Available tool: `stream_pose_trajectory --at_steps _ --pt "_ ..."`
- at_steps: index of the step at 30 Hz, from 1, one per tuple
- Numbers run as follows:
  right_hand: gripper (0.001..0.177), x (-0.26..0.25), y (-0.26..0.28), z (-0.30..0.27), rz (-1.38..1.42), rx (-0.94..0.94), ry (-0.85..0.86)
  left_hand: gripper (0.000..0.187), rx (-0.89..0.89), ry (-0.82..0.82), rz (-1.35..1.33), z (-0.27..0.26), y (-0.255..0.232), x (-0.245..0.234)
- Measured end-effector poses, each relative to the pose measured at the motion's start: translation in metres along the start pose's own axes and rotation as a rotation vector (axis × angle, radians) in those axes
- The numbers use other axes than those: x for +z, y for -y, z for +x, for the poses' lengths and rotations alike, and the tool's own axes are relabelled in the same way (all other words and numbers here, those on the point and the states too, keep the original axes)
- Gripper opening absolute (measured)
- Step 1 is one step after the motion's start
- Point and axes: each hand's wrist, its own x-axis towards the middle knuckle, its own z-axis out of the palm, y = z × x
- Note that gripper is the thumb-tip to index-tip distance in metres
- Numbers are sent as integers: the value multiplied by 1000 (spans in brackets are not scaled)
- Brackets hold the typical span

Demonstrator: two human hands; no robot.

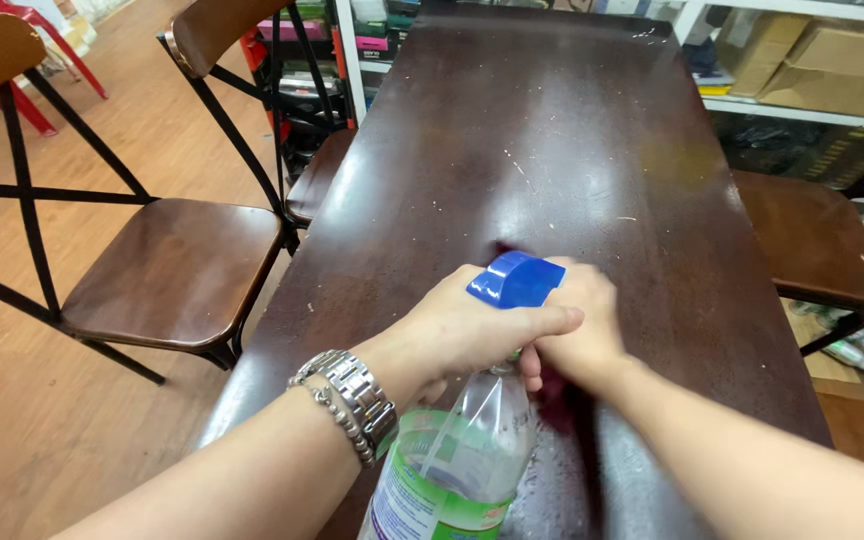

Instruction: The person sprays a liquid cleaner onto a dark wooden table and wipes the surface with a maroon cloth. The person moves along the table, repeatedly spraying and wiping different sections to remove debris.

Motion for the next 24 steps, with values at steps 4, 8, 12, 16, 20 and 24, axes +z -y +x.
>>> stream_pose_trajectory --at_steps 4,8,12,16,20,24 --pt "39 -45 -21 -41 -337 95 -241 25 2 -16 -21 20 -15 15" --pt "57 0 -7 -110 -256 -63 -183 30 -70 -63 52 43 -33 28" --pt "66 16 -26 -49 654 329 156 30 -79 -32 -5 53 -40 41" --pt "22 -47 -82 21 -215 77 210 27 -42 -49 59 60 -43 50" --pt "42 -84 -95 -56 -460 123 -315 33 -69 -23 112 62 -47 54" --pt "55 -39 -67 -121 -328 155 262 29 -88 16 100 68 -54 62"
